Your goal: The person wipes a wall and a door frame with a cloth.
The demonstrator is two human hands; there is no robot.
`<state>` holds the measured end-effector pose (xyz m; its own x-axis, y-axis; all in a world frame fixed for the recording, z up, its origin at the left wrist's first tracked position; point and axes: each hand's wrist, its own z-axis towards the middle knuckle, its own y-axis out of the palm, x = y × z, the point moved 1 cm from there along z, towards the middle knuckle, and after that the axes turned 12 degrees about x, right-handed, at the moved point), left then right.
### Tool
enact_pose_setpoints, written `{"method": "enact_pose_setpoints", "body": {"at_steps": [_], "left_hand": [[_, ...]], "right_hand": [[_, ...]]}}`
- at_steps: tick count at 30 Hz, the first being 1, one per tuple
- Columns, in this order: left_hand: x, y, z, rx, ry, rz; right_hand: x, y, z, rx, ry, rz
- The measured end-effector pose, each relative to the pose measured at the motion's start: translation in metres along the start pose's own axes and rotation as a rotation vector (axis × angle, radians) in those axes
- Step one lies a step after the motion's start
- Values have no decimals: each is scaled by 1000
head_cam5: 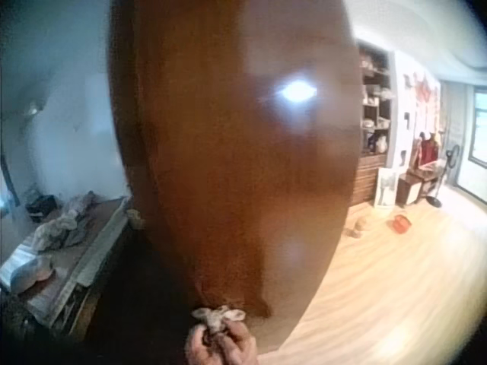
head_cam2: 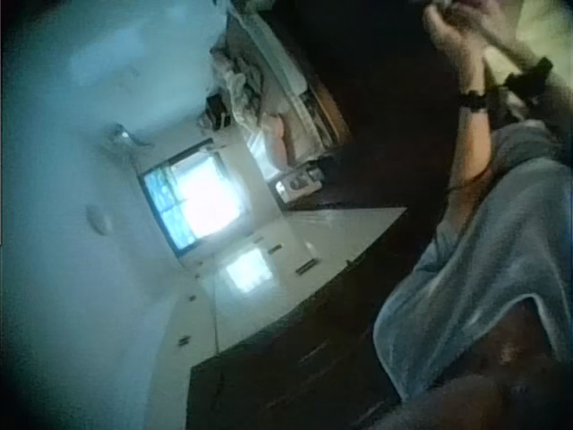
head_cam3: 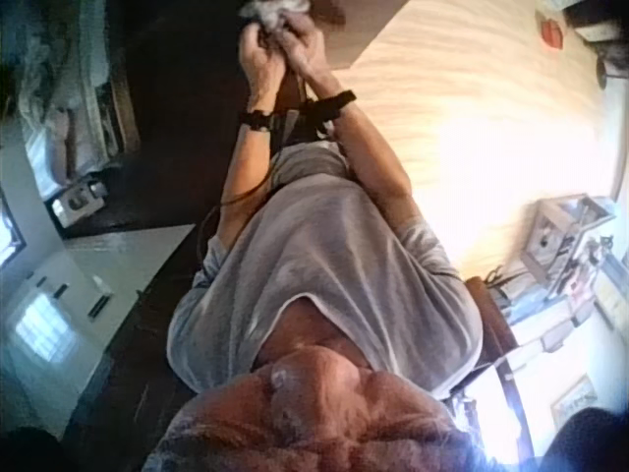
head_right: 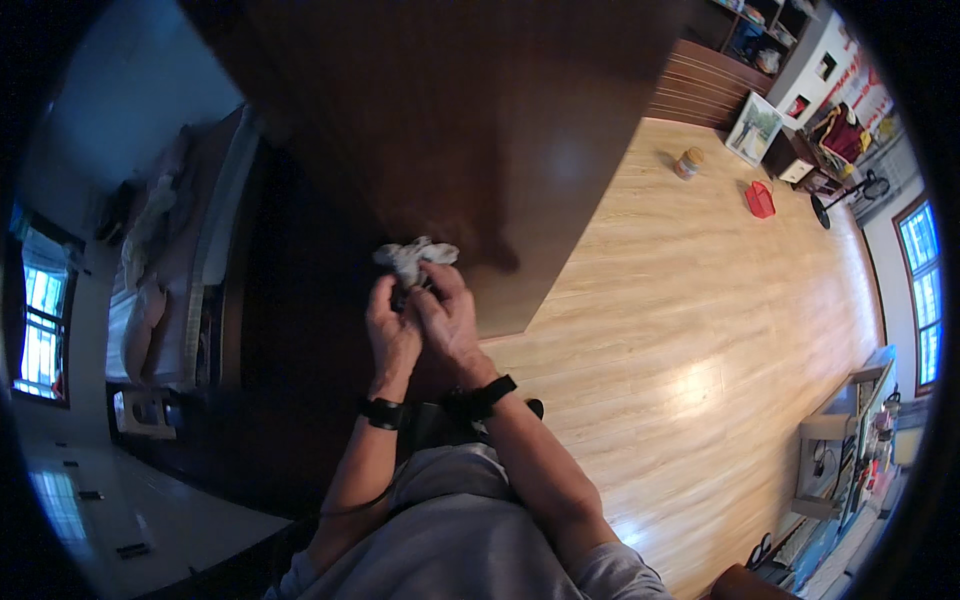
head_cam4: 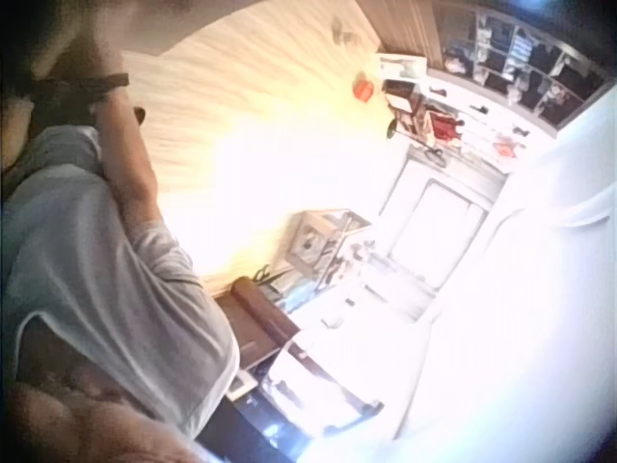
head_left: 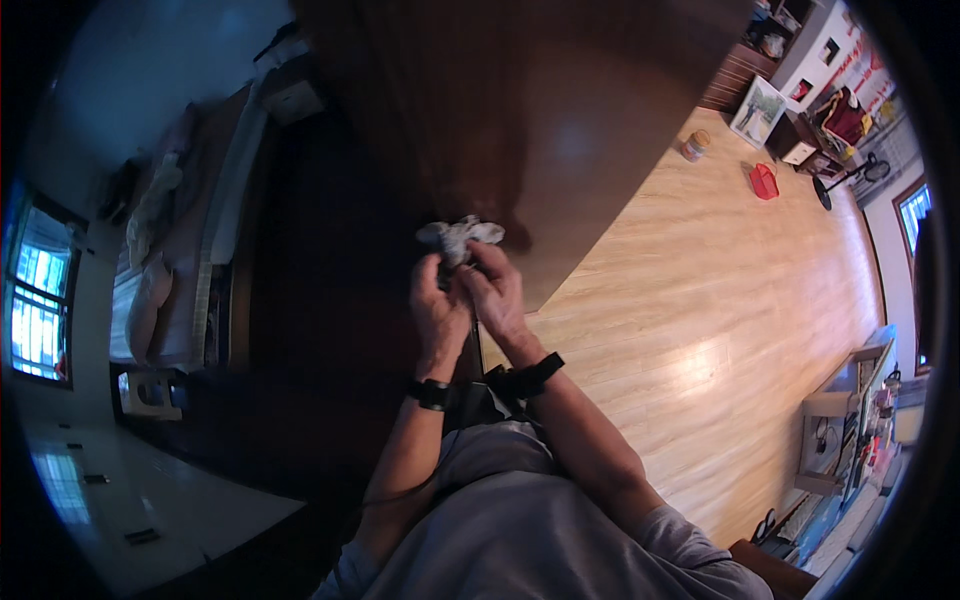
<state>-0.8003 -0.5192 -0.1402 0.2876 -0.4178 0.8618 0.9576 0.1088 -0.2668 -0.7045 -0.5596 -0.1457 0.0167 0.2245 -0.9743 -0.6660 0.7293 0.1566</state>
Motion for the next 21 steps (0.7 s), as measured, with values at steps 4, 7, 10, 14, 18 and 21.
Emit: {"method": "enact_pose_setpoints", "body": {"at_steps": [4,7,10,14,18,21], "left_hand": [[7,1,9,-31,5,76],[21,8,7,-57,50,136],[36,22,0,-62,37,89],[60,49,-13,-137,29,90],[86,79,-20,-219,124,40],[108,114,-36,-249,133,-19]], "right_hand": [[-15,-4,5,-104,84,60],[-20,-17,9,-65,34,25],[-25,-32,12,13,13,28],[-18,-63,23,120,36,52],[-21,-100,32,206,170,199],[-28,-140,47,265,128,216]]}}
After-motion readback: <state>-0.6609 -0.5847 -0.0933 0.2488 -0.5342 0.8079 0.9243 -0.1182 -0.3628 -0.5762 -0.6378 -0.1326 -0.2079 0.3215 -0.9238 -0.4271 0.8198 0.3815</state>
